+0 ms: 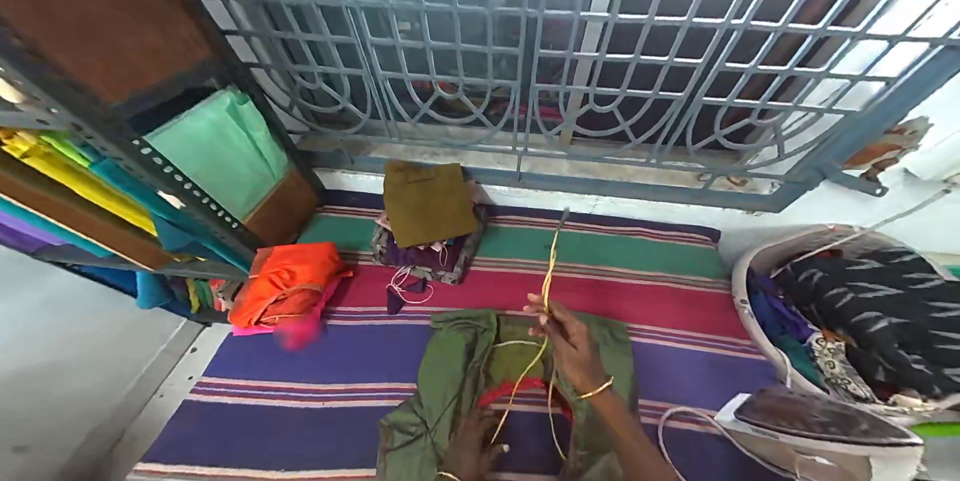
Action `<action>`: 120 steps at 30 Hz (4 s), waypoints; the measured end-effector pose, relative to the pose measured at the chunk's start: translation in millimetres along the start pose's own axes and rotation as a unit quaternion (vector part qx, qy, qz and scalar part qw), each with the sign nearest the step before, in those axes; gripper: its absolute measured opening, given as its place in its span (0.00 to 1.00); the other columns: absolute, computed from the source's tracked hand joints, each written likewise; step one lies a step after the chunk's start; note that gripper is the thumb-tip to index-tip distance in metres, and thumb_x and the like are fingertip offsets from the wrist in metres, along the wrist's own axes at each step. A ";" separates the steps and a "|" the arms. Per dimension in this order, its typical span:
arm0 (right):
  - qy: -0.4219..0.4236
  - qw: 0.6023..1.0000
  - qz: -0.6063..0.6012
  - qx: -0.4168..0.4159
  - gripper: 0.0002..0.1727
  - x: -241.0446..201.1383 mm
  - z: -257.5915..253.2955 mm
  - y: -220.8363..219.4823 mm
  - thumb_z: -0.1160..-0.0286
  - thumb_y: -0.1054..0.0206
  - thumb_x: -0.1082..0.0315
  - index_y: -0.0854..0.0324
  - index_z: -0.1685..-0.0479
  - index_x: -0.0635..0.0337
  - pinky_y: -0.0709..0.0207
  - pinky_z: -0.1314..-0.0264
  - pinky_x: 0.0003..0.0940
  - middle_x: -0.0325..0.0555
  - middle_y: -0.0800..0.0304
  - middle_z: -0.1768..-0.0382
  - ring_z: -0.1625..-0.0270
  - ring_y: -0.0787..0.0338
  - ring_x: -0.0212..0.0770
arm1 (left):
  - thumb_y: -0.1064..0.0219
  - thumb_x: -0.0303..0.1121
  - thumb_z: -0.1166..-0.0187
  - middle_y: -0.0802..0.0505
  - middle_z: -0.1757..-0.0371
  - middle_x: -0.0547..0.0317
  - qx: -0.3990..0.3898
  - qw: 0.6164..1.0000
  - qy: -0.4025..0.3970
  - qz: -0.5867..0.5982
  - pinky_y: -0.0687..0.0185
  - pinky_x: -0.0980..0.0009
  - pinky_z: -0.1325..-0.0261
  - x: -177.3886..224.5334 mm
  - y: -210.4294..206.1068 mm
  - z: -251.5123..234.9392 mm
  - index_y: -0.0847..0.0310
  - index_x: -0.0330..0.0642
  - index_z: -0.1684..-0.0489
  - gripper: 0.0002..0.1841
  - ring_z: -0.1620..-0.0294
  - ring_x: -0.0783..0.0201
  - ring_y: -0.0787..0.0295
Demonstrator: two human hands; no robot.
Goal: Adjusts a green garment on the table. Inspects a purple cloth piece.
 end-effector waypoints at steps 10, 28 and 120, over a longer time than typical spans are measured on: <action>-0.177 0.974 -0.089 -0.110 0.19 16.3 76.9 -20.2 0.12 0.46 0.71 0.23 0.28 0.68 0.13 0.40 0.30 0.47 0.10 0.38 0.44 0.08 0.34 | 0.23 0.54 0.31 0.19 0.24 0.38 0.144 0.978 -0.099 0.114 0.32 0.50 0.16 88.8 42.7 27.3 0.29 0.32 0.22 0.42 0.20 0.46 0.25; -0.056 0.989 -0.071 -0.116 0.17 -78.5 71.4 -15.4 0.12 0.41 0.65 0.17 0.31 0.56 0.19 0.44 0.24 0.38 0.12 0.34 0.44 0.13 0.27 | 0.58 0.33 0.08 0.07 0.51 0.62 -0.006 0.915 -0.168 0.367 0.09 0.73 0.59 177.4 74.7 79.0 0.20 0.37 0.41 0.18 0.58 0.72 0.07; -0.468 0.857 0.034 0.213 0.31 169.0 296.6 176.9 0.02 0.67 0.53 0.21 0.48 0.67 0.30 0.77 0.24 0.34 0.23 0.83 0.83 0.26 0.27 | 0.48 0.23 0.11 0.12 0.37 0.29 0.320 0.932 0.128 0.110 0.32 0.41 0.22 -63.9 91.2 73.0 0.18 0.23 0.38 0.15 0.30 0.33 0.18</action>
Point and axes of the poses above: each hand's wrist, its own z-axis away from the middle knuckle, its own y-axis out of the back of the hand, x = y × z, the point moved 10 cm from there along -z, towards the middle knuckle
